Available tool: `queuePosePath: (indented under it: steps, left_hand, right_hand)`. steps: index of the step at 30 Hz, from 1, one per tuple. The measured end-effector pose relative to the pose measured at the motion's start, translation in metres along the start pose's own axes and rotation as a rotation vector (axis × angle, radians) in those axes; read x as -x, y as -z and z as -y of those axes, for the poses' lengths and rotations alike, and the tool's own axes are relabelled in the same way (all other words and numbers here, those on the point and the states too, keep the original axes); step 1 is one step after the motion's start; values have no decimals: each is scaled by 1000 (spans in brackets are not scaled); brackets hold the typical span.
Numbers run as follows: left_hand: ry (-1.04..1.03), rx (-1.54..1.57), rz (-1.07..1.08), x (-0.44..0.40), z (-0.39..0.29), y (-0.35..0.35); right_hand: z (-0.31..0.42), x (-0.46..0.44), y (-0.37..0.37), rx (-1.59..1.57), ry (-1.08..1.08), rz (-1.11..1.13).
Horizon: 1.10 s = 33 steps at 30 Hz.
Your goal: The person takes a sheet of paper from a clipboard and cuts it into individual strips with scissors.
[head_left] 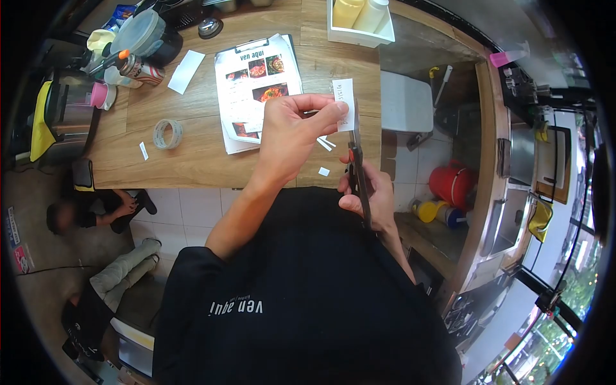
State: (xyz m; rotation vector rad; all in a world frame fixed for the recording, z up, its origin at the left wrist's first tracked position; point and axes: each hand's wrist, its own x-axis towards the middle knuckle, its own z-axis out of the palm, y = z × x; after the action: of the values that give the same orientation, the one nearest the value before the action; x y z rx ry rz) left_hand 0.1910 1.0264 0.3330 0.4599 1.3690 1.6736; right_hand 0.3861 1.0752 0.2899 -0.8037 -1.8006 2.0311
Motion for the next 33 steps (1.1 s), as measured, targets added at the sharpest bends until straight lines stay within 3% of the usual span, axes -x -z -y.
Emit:
queuePosePath:
  steps: [25,33]
  left_hand:
    - [-60,56,51,4,-9,-8]
    - [-81,63,72,4,-10,-8]
  right_hand:
    - [-2,7,-7,112,36,-159]
    - [2,7,-7,113,-117,-179]
